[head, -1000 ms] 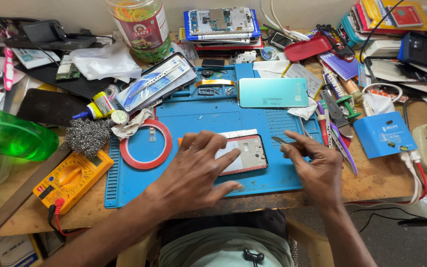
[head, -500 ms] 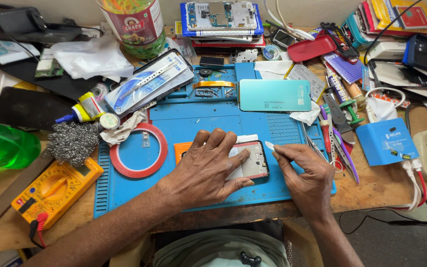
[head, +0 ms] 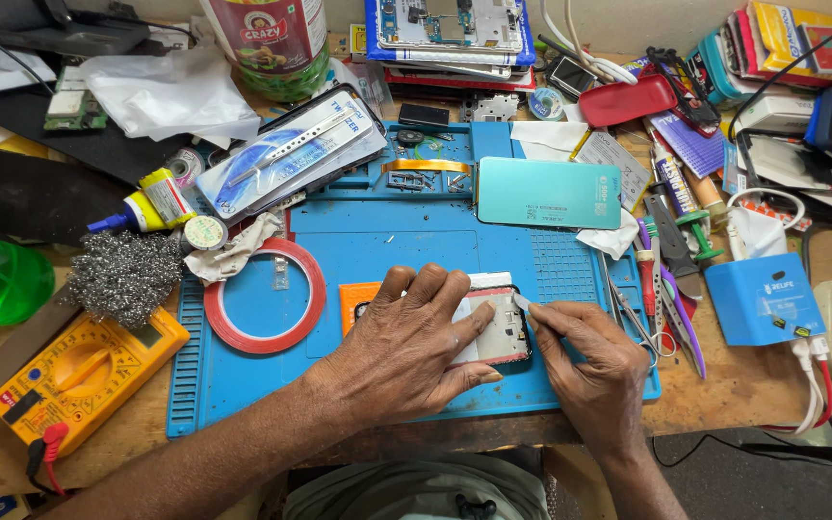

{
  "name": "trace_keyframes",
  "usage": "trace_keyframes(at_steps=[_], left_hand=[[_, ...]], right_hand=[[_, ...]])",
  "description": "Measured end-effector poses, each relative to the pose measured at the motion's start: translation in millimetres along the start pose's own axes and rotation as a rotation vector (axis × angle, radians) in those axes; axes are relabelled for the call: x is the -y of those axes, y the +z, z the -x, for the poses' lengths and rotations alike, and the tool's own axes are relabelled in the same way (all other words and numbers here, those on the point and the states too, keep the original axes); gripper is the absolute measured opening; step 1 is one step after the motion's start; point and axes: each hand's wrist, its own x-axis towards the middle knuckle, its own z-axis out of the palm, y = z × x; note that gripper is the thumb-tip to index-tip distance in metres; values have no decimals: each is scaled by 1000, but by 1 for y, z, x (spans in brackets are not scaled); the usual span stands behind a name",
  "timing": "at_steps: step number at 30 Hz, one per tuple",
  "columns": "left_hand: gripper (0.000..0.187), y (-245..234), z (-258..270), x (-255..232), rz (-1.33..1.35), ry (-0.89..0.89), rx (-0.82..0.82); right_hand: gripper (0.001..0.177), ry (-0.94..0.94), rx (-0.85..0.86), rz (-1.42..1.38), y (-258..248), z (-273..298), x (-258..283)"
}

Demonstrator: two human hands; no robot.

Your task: The person applies adhesive along the edges of a smartphone screen using a small tube, then places a metal back cover on the workbench and uses a small tool to scrape residue from the screen. The person handles the phone, adhesive, and back cover throughout the task.

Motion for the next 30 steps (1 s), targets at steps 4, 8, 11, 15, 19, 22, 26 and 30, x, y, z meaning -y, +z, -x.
trace_keyframes(at_steps=[4, 8, 11, 15, 19, 22, 26, 30], left_hand=[[67, -1, 0, 0, -26, 4, -14], [66, -1, 0, 0, -22, 0, -10], [67, -1, 0, 1, -14, -2, -10], [67, 0, -1, 0, -8, -6, -5], [68, 1, -1, 1, -8, -12, 8], [69, 1, -1, 1, -4, -16, 22], [68, 2, 0, 2, -18, 0, -12], [68, 2, 0, 3, -19, -3, 12]], right_hand=[[22, -3, 14, 11, 0, 0, -2], [23, 7, 27, 9, 1, 1, -4], [22, 4, 26, -13, 2, 1, -5], [23, -9, 26, -1, 1, 3, -7], [22, -3, 37, -1, 2, 3, -9], [22, 0, 32, -1, 2, 3, -10], [21, 19, 29, 21, 3, 3, -10], [21, 16, 28, 21, 2, 3, -9]])
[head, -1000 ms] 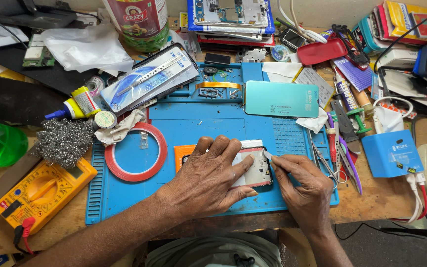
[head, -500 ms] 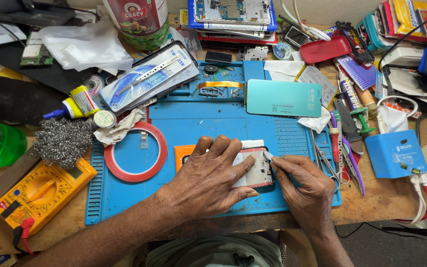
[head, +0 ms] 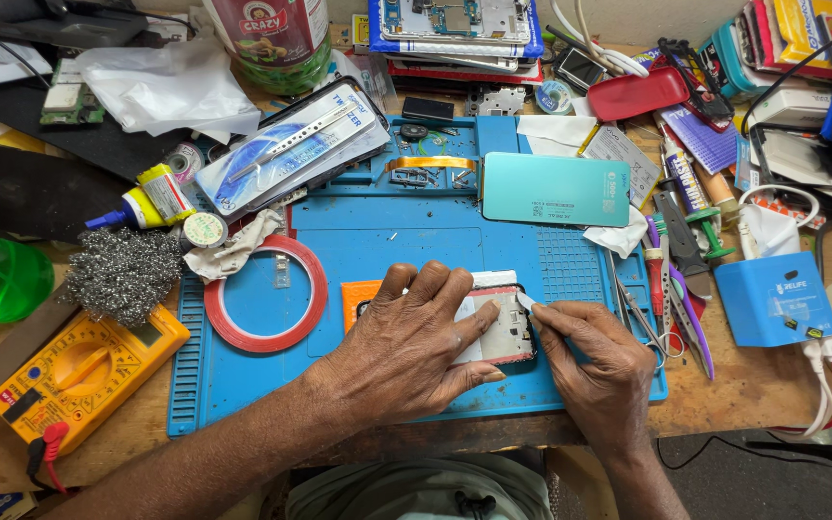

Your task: The person applies adhesive along the edges of a smartphone screen using a small tube, then places a metal back cover on the workbench and uses a small tool to scrape residue from the screen. The person handles the phone, adhesive, and back cover throughout the task.

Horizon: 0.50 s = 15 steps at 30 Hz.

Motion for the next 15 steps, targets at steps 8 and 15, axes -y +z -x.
trace_keyframes(at_steps=[8, 15], left_hand=[[69, -2, 0, -1, 8, -5, -13], [69, -1, 0, -1, 11, -10, -7]], right_hand=[[22, -6, -4, -7, 0, 0, 0], [21, -21, -3, -7, 0, 0, 0]])
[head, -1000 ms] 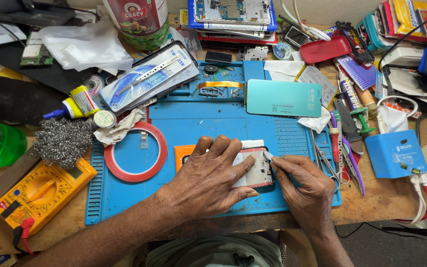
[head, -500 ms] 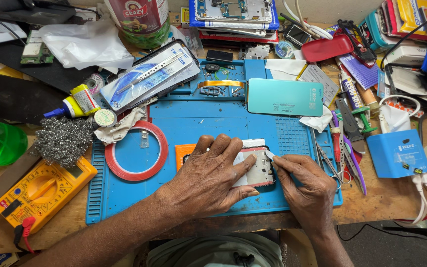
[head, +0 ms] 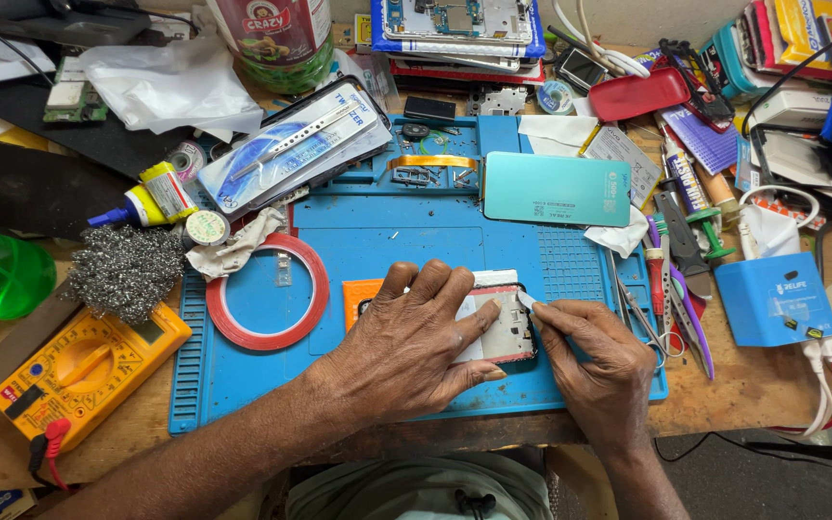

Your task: The person applies adhesive along the edges of a smartphone screen using a small tube, then places a metal back cover on the workbench and uses a small tool to scrape residue from the screen. The person handles the phone, adhesive, and back cover throughout the task.

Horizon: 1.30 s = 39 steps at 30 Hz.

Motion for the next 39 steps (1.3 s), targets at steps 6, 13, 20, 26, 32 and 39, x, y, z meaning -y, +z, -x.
trace_keyframes(at_steps=[6, 13, 20, 26, 32, 39], left_hand=[[69, 2, 0, 1, 21, -3, 12], [69, 2, 0, 0, 20, -2, 10], [69, 2, 0, 1, 12, -1, 13], [69, 2, 0, 1, 3, 0, 10], [70, 2, 0, 1, -5, -1, 38], [69, 2, 1, 1, -16, 1, 10]], right_hand=[[20, 5, 14, -5, 1, 1, -3], [20, -28, 9, 0, 1, 3, -7], [20, -38, 10, 8, 2, 2, -4], [22, -38, 15, 14, 1, 1, 1], [23, -126, 5, 63, 1, 1, 3], [20, -56, -13, 36, 1, 2, 1]])
